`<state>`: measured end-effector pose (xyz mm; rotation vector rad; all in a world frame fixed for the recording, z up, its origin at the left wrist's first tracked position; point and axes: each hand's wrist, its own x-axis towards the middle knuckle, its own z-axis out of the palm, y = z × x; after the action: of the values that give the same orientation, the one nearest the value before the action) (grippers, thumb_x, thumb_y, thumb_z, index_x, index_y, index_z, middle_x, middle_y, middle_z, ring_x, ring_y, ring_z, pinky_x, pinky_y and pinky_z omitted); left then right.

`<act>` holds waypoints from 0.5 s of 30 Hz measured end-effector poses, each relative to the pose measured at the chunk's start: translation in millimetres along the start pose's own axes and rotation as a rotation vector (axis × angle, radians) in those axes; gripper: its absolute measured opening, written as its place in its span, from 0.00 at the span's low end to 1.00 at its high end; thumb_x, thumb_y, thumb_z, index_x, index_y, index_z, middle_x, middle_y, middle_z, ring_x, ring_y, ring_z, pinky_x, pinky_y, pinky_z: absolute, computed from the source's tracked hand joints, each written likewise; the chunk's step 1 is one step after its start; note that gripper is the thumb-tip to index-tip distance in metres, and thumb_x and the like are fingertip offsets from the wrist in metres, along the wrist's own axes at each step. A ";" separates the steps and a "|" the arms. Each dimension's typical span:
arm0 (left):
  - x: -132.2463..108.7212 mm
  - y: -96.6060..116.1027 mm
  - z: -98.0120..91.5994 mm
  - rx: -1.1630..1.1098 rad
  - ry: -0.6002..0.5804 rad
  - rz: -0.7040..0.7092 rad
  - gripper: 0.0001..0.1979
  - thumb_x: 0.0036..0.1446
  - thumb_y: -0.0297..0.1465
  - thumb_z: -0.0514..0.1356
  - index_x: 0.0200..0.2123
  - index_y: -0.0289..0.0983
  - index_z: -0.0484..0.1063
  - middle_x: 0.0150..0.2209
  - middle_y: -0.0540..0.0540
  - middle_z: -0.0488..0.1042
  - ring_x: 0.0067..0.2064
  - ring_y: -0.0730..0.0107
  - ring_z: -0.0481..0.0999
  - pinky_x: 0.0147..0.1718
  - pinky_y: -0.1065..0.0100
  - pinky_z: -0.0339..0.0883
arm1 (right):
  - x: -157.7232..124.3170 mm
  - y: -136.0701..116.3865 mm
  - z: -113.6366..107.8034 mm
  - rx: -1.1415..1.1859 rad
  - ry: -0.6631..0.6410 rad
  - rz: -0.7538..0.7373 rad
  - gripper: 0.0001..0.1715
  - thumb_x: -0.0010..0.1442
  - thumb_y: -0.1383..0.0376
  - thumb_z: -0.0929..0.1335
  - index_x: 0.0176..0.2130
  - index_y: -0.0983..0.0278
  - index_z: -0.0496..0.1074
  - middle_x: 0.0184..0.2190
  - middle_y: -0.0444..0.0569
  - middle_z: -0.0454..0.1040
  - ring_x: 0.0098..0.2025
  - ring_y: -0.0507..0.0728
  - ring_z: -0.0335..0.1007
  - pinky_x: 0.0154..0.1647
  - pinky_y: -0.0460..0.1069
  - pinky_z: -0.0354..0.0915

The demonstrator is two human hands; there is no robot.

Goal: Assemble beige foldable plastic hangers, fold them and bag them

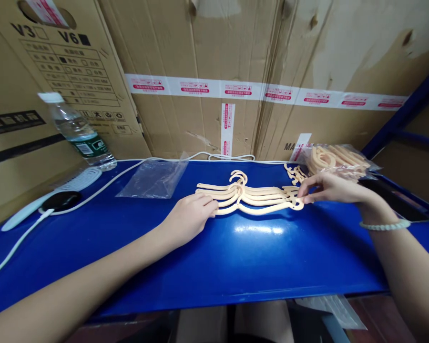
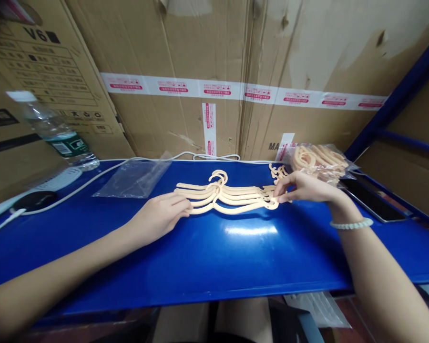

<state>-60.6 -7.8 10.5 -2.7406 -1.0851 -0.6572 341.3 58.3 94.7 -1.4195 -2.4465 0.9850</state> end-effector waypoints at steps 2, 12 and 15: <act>-1.0 1.2 2.9 0.041 -0.007 0.011 0.11 0.63 0.20 0.52 0.35 0.36 0.73 0.36 0.44 0.77 0.39 0.61 0.76 0.38 0.63 0.70 | 4.1 4.0 4.8 -0.106 -0.025 0.048 0.18 0.50 0.52 0.76 0.34 0.63 0.82 0.29 0.50 0.81 0.31 0.59 0.75 0.33 0.50 0.65; 0.6 5.5 9.9 0.277 0.140 0.022 0.08 0.65 0.27 0.57 0.36 0.35 0.76 0.35 0.44 0.78 0.36 0.60 0.77 0.33 0.63 0.69 | 8.2 -5.2 14.5 -0.287 0.307 -0.060 0.15 0.49 0.54 0.75 0.29 0.63 0.80 0.25 0.49 0.76 0.28 0.56 0.69 0.29 0.49 0.61; 2.1 8.8 8.3 0.271 0.197 0.045 0.06 0.65 0.30 0.59 0.39 0.35 0.76 0.38 0.42 0.79 0.41 0.57 0.78 0.38 0.60 0.70 | -12.7 -13.4 -4.3 -0.185 0.728 -0.108 0.18 0.55 0.51 0.72 0.32 0.64 0.78 0.28 0.50 0.78 0.29 0.56 0.70 0.30 0.49 0.63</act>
<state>-50.5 -10.8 4.3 -2.4072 -0.9851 -0.6994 340.4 45.4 108.6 -1.3574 -2.0514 0.1547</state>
